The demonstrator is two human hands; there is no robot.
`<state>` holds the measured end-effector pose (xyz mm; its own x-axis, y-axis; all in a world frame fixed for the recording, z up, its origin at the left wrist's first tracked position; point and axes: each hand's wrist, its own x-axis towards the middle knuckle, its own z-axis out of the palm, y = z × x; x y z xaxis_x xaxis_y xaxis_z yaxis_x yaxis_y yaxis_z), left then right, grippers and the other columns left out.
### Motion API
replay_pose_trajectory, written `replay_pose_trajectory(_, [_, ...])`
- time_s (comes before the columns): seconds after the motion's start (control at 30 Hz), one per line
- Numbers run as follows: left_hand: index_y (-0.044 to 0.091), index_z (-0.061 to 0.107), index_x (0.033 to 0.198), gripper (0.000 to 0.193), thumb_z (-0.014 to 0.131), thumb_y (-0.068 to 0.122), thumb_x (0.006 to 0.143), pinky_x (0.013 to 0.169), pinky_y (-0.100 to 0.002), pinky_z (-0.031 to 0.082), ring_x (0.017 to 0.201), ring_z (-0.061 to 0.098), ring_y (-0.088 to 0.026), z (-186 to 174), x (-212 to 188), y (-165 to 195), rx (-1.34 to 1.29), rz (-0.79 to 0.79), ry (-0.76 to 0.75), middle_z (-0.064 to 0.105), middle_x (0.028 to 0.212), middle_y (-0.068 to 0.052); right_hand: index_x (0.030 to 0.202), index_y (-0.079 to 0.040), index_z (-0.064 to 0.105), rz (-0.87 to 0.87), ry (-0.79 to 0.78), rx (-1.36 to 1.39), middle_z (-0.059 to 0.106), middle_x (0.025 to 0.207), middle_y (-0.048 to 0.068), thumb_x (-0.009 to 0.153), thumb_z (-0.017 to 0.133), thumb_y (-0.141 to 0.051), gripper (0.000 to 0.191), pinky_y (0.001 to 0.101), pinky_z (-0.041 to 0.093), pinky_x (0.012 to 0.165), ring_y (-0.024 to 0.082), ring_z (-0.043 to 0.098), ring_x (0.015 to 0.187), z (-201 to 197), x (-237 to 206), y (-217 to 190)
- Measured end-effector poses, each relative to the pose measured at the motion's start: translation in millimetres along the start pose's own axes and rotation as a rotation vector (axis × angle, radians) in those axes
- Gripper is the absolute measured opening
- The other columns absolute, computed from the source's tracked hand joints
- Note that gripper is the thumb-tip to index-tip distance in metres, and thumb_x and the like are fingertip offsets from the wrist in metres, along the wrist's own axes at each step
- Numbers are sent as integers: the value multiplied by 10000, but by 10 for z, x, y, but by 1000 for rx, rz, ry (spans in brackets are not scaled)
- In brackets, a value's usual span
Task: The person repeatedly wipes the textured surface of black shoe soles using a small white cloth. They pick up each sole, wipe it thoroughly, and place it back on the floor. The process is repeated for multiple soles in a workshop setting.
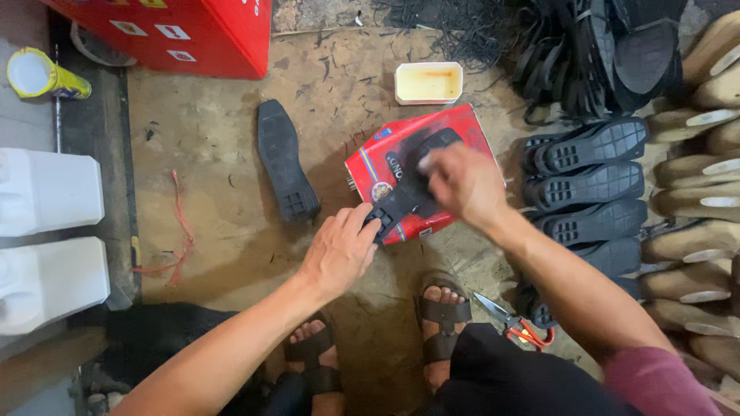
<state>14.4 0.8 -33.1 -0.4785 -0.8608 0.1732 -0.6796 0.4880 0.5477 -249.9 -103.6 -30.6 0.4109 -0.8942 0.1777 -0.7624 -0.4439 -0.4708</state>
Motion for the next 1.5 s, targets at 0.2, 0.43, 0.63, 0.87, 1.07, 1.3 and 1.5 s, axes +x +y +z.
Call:
replay_pose_trajectory(0.2, [-19, 682, 1121, 411, 783, 97, 739, 833, -453, 526, 991, 601, -344, 26, 14, -62, -38, -7, -18, 592, 1217, -189, 1053, -101, 700, -105, 195, 17, 695, 955, 121, 867, 706, -50, 193, 461, 557, 766, 354, 685, 854, 138, 241, 90])
replay_pose_trajectory(0.43, [-28, 684, 1112, 422, 768, 96, 717, 846, -454, 530, 970, 601, -335, 13, 27, 1, -38, -7, -4, 588, 1193, -179, 1065, -109, 707, -347, -84, 139, 721, 971, 96, 765, 686, -15, 315, 458, 548, 810, 346, 697, 908, 188, 15, -82])
replay_pose_trajectory(0.63, [-10, 685, 1094, 378, 775, 104, 746, 807, -450, 521, 969, 599, -331, 5, 36, -8, -23, -9, -37, 589, 1162, -167, 1108, -94, 688, -75, 207, -159, 722, 1032, 122, 871, 713, -17, 251, 462, 550, 805, 362, 679, 901, -61, -23, 154])
replay_pose_trajectory(0.87, [-11, 683, 1109, 430, 789, 115, 711, 843, -449, 523, 1009, 606, -330, 6, 71, 7, -45, 4, -1, 594, 1206, -172, 1081, -127, 725, -54, -126, 124, 718, 951, 124, 819, 736, -95, 265, 438, 564, 777, 354, 697, 881, 141, -477, -288])
replay_pose_trajectory(1.07, [23, 648, 1189, 463, 787, 85, 751, 803, -401, 562, 942, 669, -300, 145, 57, -45, -421, -399, 46, 638, 1095, -176, 1081, -100, 742, 199, 99, 38, 735, 999, 142, 921, 726, -135, 164, 439, 561, 814, 349, 708, 921, -64, -40, 71])
replay_pose_trajectory(1.3, [4, 620, 1183, 380, 694, -70, 818, 727, -327, 641, 871, 709, -160, 525, -37, -339, -1021, -854, 47, 713, 1011, -92, 1058, -87, 736, 0, 10, 112, 738, 1016, 134, 861, 706, -95, 200, 455, 547, 819, 354, 697, 933, 298, -240, -454])
replay_pose_trajectory(1.5, [-22, 603, 1169, 374, 606, -139, 814, 726, -326, 636, 851, 713, -196, 685, -92, -425, -1206, -932, 60, 695, 1032, -120, 1067, -78, 711, -108, -61, 135, 731, 1006, 107, 840, 727, -95, 228, 466, 521, 795, 342, 679, 911, 363, -278, -733])
